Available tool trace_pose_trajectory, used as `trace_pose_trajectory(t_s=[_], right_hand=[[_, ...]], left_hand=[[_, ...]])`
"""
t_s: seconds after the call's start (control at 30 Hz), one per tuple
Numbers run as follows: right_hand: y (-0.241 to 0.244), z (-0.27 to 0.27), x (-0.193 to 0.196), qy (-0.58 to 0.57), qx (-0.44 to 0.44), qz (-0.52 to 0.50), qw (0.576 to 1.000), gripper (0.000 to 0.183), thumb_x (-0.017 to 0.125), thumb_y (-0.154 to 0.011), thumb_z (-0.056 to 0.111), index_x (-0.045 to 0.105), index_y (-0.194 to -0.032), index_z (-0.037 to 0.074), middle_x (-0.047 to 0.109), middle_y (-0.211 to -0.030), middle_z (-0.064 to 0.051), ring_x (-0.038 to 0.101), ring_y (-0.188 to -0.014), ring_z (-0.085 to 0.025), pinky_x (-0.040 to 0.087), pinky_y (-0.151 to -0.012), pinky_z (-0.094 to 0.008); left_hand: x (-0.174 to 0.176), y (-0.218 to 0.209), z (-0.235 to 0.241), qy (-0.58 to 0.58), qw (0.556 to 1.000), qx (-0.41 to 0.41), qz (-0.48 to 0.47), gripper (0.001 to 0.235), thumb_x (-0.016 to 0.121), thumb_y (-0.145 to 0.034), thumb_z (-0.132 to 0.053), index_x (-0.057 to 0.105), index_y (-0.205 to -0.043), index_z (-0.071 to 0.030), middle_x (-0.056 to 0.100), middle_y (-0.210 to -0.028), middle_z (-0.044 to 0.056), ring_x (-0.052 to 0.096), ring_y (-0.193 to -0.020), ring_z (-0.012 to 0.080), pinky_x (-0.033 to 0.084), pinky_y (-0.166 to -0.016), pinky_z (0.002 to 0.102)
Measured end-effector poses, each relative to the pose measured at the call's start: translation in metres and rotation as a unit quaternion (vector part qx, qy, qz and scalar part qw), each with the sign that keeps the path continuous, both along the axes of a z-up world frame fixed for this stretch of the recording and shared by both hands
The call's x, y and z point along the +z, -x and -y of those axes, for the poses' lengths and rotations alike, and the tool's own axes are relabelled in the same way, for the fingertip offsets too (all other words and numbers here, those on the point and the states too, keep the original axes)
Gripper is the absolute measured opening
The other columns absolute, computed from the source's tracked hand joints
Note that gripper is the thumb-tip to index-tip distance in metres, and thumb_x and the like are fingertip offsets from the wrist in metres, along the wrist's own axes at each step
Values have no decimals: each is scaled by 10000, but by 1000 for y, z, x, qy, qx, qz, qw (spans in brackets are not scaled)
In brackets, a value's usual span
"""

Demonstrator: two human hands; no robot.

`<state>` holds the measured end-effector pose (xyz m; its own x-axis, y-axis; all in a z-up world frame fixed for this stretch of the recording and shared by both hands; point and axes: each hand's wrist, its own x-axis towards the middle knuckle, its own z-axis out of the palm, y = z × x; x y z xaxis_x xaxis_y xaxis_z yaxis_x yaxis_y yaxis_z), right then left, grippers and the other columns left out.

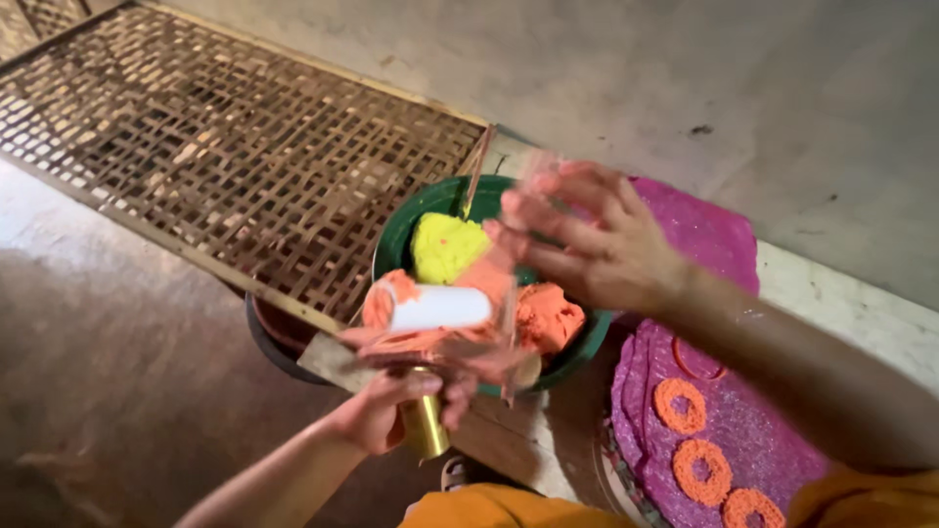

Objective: The person uses a multi-pronged wooden press to extrude two colors of dough into ring-shaped snacks onto a purple fabric disk, arranging them in a circular pattern.

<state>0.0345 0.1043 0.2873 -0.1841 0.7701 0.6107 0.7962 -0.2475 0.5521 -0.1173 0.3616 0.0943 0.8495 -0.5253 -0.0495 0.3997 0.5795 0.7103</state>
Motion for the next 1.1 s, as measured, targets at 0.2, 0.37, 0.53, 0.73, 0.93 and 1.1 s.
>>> trace_pose_trajectory(t_s=[0.2, 0.37, 0.53, 0.73, 0.93, 1.1], right_hand=[[-27, -3, -191, 273, 3, -522, 808, 242, 566, -976, 221, 666, -1190, 165, 703, -997, -128, 685, -865, -339, 548, -773, -468], [-31, 46, -228, 493, -197, -598, 601, 317, 467, -994, 264, 665, -1021, 17, 713, -830, -186, 703, -705, -311, 535, -667, -457], [-3, 54, -131, 407, -383, -457, 692, 411, 401, -984, 172, 518, -1368, 83, 688, -995, -192, 704, -800, -388, 565, -668, -535], [21, 12, -37, 478, -459, -447, 601, 316, 441, -1032, 197, 584, -1312, 158, 740, -1022, -149, 732, -929, -339, 570, -767, -497], [-7, -9, -118, 463, -376, -397, 697, 224, 573, -912, 163, 696, -1085, 92, 720, -971, -134, 746, -837, -304, 594, -620, -438], [-29, -9, -222, 366, -222, -285, 858, 131, 636, -820, 148, 748, -818, 80, 731, -787, -109, 714, -662, -253, 553, -502, -406]], left_hand=[[-53, -37, -23, -224, 900, 350, 130, 304, 699, -983, -191, 628, -1196, 14, 638, -1029, 83, 620, -906, 159, 533, -772, 310], [-72, -69, 0, -267, 825, 453, 207, 480, 696, -881, -106, 501, -1317, -60, 627, -1077, 31, 609, -945, 118, 524, -801, 277], [-85, -83, 31, -384, 722, 506, 275, 406, 748, -881, -134, 566, -1229, -34, 668, -1120, 75, 669, -1019, 189, 541, -864, 318], [-67, -82, 34, -509, 585, 524, 353, 205, 748, -900, -109, 691, -1093, -73, 712, -1120, 81, 615, -1154, 325, 447, -1062, 413], [-61, -82, 37, -476, 633, 517, 325, 194, 767, -894, -111, 704, -1072, -64, 732, -1053, 54, 674, -1078, 265, 463, -1065, 413], [-60, -84, 43, -451, 659, 533, 279, 372, 818, -850, -144, 607, -1148, -74, 734, -1012, 46, 686, -1027, 255, 488, -993, 369]])
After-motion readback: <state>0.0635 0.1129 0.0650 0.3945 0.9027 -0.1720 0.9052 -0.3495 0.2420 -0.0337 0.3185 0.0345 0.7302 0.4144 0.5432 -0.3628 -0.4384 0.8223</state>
